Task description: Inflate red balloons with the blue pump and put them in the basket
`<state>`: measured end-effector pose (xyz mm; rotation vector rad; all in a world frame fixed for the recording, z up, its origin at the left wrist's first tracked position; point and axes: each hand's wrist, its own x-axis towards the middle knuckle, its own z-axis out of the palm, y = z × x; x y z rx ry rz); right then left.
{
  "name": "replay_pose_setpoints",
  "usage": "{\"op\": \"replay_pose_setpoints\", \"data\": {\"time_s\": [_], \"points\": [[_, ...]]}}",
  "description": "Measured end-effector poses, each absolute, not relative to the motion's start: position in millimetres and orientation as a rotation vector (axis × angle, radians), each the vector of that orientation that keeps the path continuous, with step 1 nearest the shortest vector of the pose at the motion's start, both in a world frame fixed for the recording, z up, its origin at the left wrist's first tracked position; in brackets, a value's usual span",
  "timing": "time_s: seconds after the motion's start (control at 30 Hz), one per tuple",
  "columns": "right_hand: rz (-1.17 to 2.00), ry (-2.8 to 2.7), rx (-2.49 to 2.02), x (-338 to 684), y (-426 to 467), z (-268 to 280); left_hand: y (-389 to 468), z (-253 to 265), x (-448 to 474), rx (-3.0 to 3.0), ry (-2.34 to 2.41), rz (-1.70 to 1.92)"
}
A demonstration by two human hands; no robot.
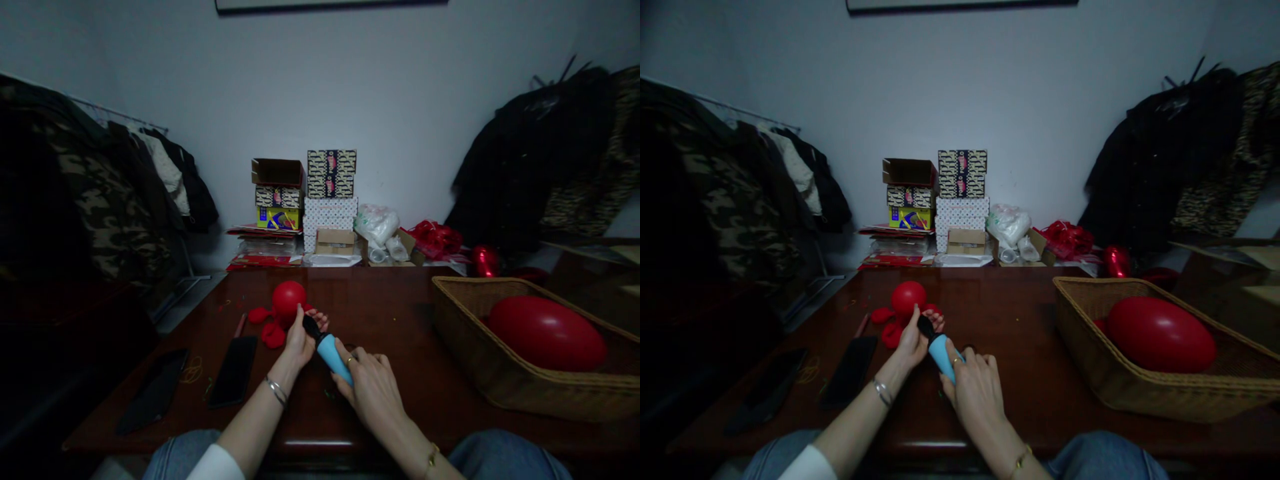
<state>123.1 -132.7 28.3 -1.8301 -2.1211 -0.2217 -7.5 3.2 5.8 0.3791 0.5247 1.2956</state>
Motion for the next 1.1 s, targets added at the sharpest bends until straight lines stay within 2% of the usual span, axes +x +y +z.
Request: {"op": "replay_pose_setpoints", "data": {"time_s": [0.23, 0.8, 1.1], "points": [[-0.153, -2.118, -1.835, 121.4, -136.1, 28.7, 1.7, 6.8, -4.5, 0.360, 0.559, 1.404], [-0.222, -2.153, -1.753, 141.6, -166.8, 12.4, 18.8, 14.3, -20.6, 0.354, 0.675, 1.510], [-0.184, -2.135, -1.810, 142.2, -171.9, 15.8, 15.0, 9.8, -17.7, 0.293, 0.587, 1.414]]}}
